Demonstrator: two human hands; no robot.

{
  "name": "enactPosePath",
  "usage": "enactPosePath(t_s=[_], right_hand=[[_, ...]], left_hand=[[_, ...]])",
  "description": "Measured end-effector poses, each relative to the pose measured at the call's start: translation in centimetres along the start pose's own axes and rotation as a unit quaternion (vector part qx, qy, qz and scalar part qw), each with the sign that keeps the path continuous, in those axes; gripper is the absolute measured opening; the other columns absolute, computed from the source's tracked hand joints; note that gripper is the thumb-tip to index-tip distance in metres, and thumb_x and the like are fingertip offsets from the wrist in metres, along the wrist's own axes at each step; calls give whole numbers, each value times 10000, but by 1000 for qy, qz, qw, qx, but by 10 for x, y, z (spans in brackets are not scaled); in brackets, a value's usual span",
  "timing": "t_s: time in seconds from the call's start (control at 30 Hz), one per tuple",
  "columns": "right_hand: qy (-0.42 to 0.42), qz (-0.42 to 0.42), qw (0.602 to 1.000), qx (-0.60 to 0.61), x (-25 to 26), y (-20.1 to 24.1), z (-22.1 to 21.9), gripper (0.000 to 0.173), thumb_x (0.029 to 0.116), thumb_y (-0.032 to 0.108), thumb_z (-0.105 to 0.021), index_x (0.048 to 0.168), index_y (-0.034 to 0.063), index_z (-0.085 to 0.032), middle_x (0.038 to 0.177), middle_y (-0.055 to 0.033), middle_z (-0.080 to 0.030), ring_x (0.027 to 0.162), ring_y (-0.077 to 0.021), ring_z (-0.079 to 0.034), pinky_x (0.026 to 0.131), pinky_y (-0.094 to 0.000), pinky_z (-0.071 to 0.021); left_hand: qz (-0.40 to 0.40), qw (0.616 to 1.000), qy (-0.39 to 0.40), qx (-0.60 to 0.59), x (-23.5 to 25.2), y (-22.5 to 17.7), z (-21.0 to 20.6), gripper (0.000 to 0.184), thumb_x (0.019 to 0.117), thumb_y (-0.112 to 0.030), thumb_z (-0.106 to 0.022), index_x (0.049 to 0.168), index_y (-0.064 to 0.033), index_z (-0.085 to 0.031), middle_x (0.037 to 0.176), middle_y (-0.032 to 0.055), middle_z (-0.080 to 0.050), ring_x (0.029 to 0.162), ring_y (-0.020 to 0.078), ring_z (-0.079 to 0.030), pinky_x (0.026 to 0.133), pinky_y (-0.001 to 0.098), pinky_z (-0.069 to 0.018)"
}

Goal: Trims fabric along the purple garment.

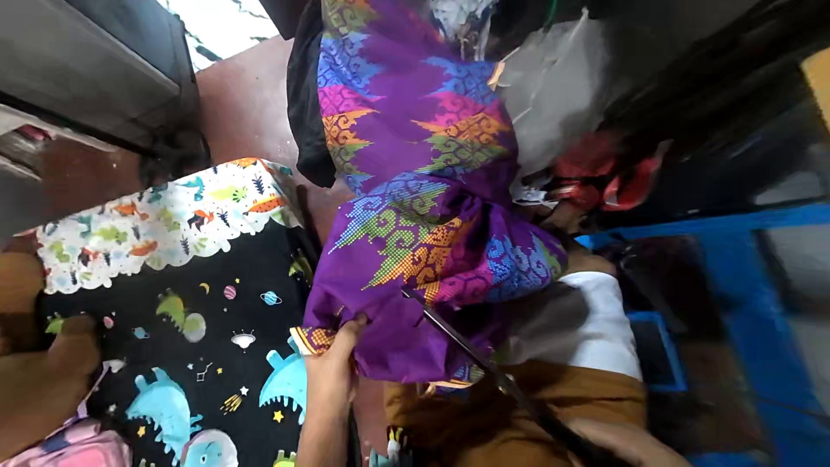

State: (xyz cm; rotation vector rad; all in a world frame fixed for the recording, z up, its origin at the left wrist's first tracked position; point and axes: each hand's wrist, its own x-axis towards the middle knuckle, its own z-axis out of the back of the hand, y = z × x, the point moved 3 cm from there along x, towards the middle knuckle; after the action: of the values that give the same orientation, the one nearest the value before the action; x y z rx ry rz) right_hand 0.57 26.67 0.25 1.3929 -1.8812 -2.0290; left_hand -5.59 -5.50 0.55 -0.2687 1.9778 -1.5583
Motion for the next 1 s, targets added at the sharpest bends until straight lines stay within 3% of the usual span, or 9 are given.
enactPosePath(t_s=[0.07, 0.13, 0.2, 0.3, 0.47, 0.7, 0.83, 0.93, 1.0], right_hand=[[1, 12, 999, -32, 8, 4, 11, 639, 808, 734, -663, 917, 104, -670, 736, 71, -614, 647, 37, -553, 568, -180, -468], [19, -4, 997, -69, 17, 19, 24, 700, 803, 753, -650, 934, 65, -666, 736, 44, -604, 651, 17, -552, 575, -201, -473], [39, -29, 992, -114, 27, 38, 37, 778, 778, 795, -627, 949, 37, -664, 742, 36, -595, 663, 17, -543, 589, -204, -470], [77, -50, 984, -152, 44, 57, 56, 782, 742, 832, -626, 923, 71, -657, 697, 58, -580, 622, 18, -542, 554, -207, -461], [156, -33, 972, -170, 69, 73, 74, 693, 789, 775, -638, 956, 102, -648, 706, 83, -565, 623, 47, -522, 549, -166, -441], [146, -6, 959, -241, 91, 89, 94, 682, 747, 805, -640, 887, 137, -654, 644, 92, -550, 575, 41, -512, 505, -180, -425], [141, 5, 939, -314, 94, 114, 104, 746, 738, 829, -617, 876, 97, -656, 651, 58, -555, 604, 19, -527, 537, -208, -444], [153, 8, 914, -375, 96, 130, 109, 797, 746, 823, -609, 869, 37, -646, 657, -20, -573, 616, -75, -561, 556, -295, -461], [159, 12, 905, -395, 97, 135, 111, 806, 741, 834, -603, 863, 37, -638, 645, -26, -564, 603, -91, -563, 542, -306, -455]], left_hand=[[19, 1000, 6, -16, 3, 2, -2, 295, 822, -122, -799, 1066, -55, -648, 893, -10, -763, 839, 82, -740, 783, 286, -636], [35, 999, -6, -10, 6, 3, -5, 410, 765, -127, -858, 1092, -27, -632, 900, 7, -761, 845, 100, -743, 789, 303, -643], [41, 999, -11, -8, 10, 5, -3, 386, 756, -65, -840, 1082, -6, -641, 898, 30, -760, 844, 118, -745, 794, 321, -643], [25, 999, 24, -41, 15, 8, 4, 381, 758, -55, -849, 1082, -44, -649, 929, 7, -765, 875, 106, -743, 823, 316, -639], [40, 994, 59, -87, 18, 13, 8, 397, 742, -73, -868, 1087, -80, -671, 947, -7, -770, 884, 92, -741, 833, 299, -633], [26, 980, 125, -150, 32, 21, 13, 316, 763, -123, -862, 1054, -162, -746, 974, -21, -778, 903, 69, -738, 842, 276, -624], [23, 977, 147, -155, 35, 21, 15, 300, 773, -117, -848, 1053, -180, -759, 988, -28, -780, 913, 59, -736, 850, 267, -619], [13, 975, 160, -153, 34, 19, 16, 300, 777, -116, -845, 1055, -194, -765, 999, -45, -780, 924, 45, -734, 856, 253, -616], [1, 971, 182, -153, 33, 17, 16, 298, 793, -107, -829, 1069, -204, -769, 1015, -56, -778, 938, 34, -728, 865, 239, -607]])
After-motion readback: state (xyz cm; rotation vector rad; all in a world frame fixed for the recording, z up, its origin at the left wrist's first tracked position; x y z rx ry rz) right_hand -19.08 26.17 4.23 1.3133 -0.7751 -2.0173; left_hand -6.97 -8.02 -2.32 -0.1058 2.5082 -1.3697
